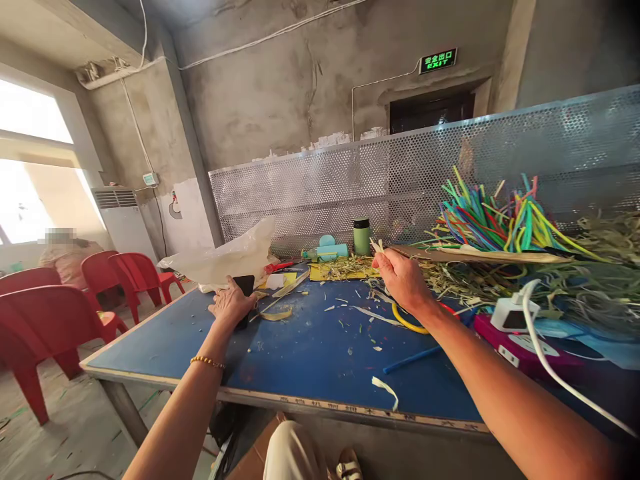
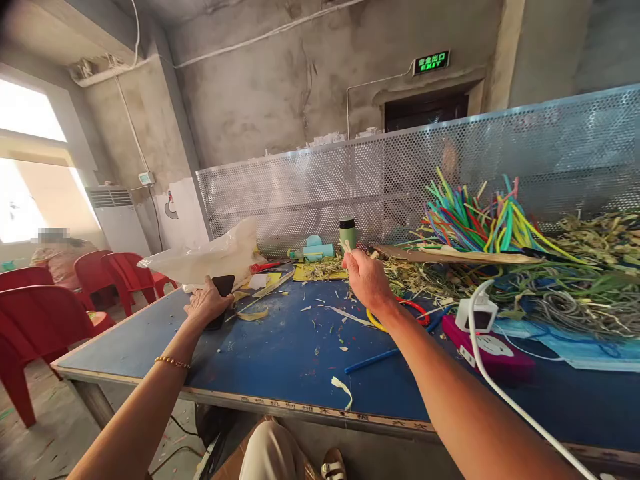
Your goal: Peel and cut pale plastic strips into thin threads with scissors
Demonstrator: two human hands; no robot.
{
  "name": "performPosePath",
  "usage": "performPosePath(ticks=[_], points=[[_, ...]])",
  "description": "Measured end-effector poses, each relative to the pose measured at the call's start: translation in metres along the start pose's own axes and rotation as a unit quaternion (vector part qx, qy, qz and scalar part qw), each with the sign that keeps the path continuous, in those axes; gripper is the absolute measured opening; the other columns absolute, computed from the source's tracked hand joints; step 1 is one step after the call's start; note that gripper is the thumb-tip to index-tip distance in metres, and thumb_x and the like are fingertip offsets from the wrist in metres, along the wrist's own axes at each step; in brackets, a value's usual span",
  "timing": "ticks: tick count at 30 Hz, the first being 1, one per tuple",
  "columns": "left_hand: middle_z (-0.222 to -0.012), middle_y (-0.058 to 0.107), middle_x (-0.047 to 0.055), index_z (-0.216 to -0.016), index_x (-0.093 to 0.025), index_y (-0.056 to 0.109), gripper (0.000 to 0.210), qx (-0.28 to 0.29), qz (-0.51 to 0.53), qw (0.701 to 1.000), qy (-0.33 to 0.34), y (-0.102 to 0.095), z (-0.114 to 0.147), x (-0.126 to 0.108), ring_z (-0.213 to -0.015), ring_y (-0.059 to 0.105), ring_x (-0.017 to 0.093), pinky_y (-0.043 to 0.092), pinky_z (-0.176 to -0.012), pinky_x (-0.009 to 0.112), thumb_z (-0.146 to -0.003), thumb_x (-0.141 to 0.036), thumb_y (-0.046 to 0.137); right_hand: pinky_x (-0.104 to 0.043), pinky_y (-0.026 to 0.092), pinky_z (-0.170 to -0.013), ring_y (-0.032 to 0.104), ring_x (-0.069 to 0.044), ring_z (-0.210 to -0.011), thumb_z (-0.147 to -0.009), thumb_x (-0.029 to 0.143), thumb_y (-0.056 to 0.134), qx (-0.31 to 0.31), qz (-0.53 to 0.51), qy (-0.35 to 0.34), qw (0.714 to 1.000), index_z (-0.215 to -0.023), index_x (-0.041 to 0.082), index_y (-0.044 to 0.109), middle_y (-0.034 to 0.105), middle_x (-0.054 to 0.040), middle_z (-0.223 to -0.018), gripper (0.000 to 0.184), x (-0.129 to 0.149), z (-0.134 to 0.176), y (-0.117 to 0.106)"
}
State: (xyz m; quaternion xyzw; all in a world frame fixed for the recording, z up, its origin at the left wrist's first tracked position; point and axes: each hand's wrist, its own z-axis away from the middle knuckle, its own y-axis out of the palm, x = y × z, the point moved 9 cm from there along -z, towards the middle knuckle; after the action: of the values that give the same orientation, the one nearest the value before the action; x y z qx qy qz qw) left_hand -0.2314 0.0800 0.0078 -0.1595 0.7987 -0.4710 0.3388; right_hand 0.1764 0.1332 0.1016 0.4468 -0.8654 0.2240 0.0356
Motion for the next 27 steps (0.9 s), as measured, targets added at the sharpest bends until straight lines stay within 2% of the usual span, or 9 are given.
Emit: performPosePath(ticks=[3, 9, 27], points=[[-0.134, 0.048, 0.033, -0.148, -0.008, 0.021, 0.093, 0.006, 0.004, 1.000, 0.004, 0.0003, 0.0011, 0.0011, -0.127, 0.046, 0.045, 0.038, -0.095, 0.057, -0.075, -0.053, 0.056, -0.029, 0.032, -0.054, 0.049, -0.016, -0.049, -0.095, 0.041, 0.036, 0.002, 0.001, -0.002, 1.000, -0.067, 0.020, 0.055, 0.056, -0.0034, -0.053, 0.040, 0.0007, -0.0001, 0.0007], [-0.130, 0.051, 0.033, -0.148, -0.008, 0.023, 0.089, -0.021, -0.011, 1.000, 0.014, 0.0006, -0.0023, 0.0013, -0.124, 0.048, 0.045, 0.039, -0.094, 0.056, -0.079, -0.057, 0.050, -0.029, 0.032, -0.054, 0.047, -0.016, -0.047, -0.096, 0.043, 0.035, 0.015, 0.010, 0.002, 1.000, -0.067, 0.021, 0.056, 0.053, -0.0024, -0.050, 0.042, 0.0026, 0.0010, 0.0020], [-0.126, 0.055, 0.033, -0.144, -0.005, 0.026, 0.089, -0.032, -0.005, 0.999, 0.011, -0.0003, -0.0036, -0.0028, -0.122, 0.051, 0.044, 0.040, -0.092, 0.055, -0.075, -0.053, 0.056, -0.029, 0.031, -0.053, 0.045, -0.015, -0.045, -0.094, 0.040, 0.036, 0.035, 0.007, 0.013, 0.999, -0.068, 0.020, 0.056, 0.050, -0.0011, -0.049, 0.039, 0.0034, 0.0022, 0.0047]])
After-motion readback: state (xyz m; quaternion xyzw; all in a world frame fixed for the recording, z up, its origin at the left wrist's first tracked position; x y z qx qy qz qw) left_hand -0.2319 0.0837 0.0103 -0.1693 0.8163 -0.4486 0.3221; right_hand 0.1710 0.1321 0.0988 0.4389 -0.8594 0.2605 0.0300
